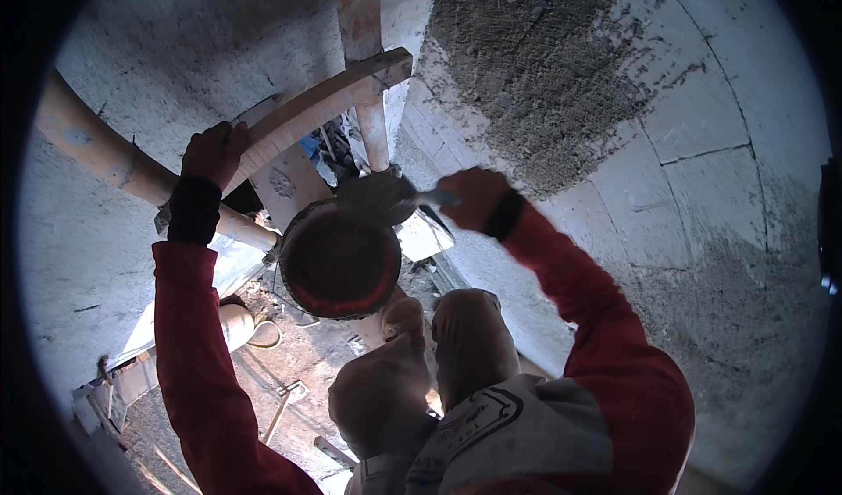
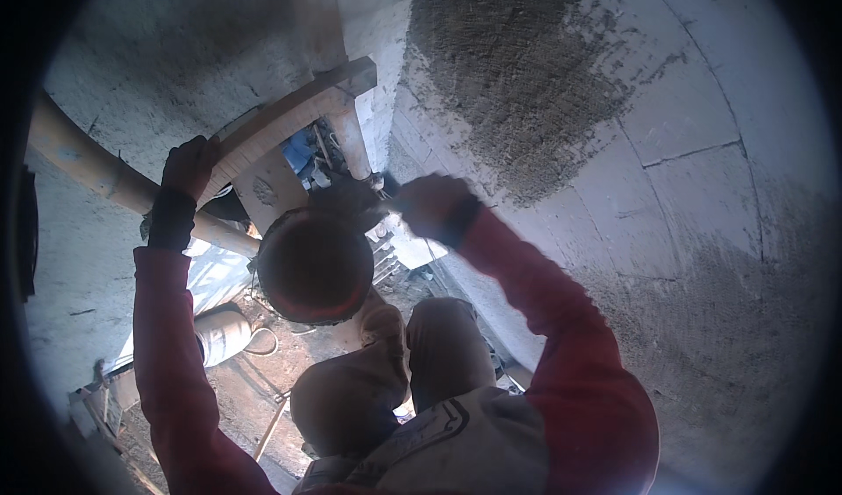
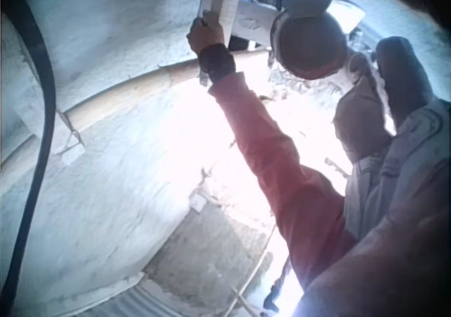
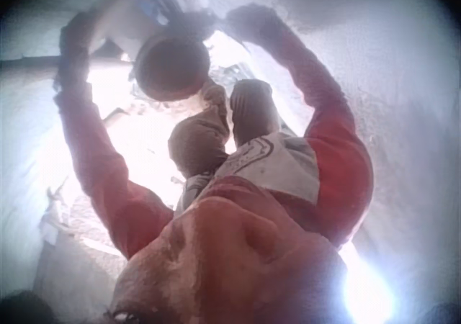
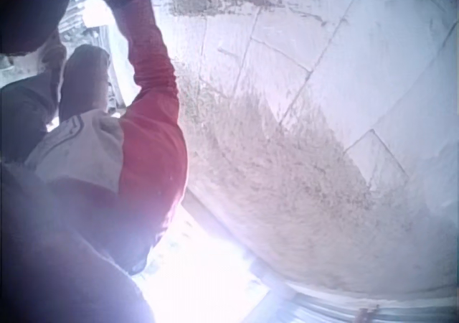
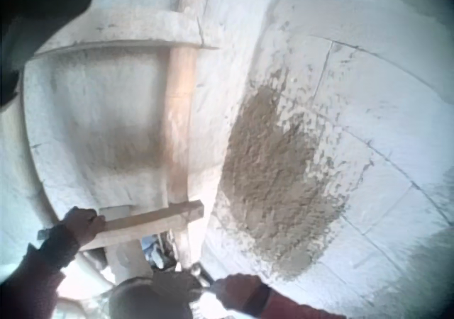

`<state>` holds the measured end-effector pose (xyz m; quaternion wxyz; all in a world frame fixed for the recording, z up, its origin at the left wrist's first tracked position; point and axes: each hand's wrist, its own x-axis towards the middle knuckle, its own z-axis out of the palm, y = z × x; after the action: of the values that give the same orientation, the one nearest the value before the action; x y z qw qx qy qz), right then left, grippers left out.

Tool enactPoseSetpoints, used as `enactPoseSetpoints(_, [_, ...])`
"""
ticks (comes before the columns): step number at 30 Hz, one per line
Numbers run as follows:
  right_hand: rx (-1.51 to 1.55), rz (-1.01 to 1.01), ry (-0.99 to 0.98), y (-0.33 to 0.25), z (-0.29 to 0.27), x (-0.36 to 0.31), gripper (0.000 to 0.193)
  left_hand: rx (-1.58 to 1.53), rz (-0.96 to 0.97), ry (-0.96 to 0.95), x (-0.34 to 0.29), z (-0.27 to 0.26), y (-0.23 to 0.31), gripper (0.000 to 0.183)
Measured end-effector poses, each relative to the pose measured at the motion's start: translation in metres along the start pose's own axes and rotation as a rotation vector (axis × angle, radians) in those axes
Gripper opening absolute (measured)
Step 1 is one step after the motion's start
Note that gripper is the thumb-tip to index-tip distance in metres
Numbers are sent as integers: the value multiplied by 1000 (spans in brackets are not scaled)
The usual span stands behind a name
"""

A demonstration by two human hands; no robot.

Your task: The person scoops wet cement from a bucket with a trowel and throws it onto a vertical wall, then spreads and smooths the material. The person repeats this process to cover a larger area of the wall.

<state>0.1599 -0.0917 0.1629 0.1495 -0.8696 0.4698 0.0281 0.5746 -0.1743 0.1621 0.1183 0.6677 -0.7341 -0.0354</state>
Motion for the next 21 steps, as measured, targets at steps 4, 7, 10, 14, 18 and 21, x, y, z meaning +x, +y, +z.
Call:
enactPoseSetpoints(4, [-76, -72, 15, -59, 99, 38, 18, -20, -30, -8, 5, 1, 9, 43])
enactPoseSetpoints(7, [-146, -203, -11, -103, 129, 44, 16, -37, -84, -35, -1, 0, 5, 43])
enactPoseSetpoints(10, [171, -123, -171, -100, 108, 29, 22, -52, -54, -16, -3, -1, 3, 44])
enactPoseSetpoints(14, [332, 99, -340, -78, 66, 8, 26, -35, -48, -15, -1, -6, 10, 46])
enactPoseSetpoints(18, [351, 78, -260, -57, 35, -11, 37, -60, -58, -32, 0, 3, 3, 46])
enactPoseSetpoints(21, [510, 86, -209, -17, 45, -20, 42, -33, -47, -36, -1, 1, 1, 46])
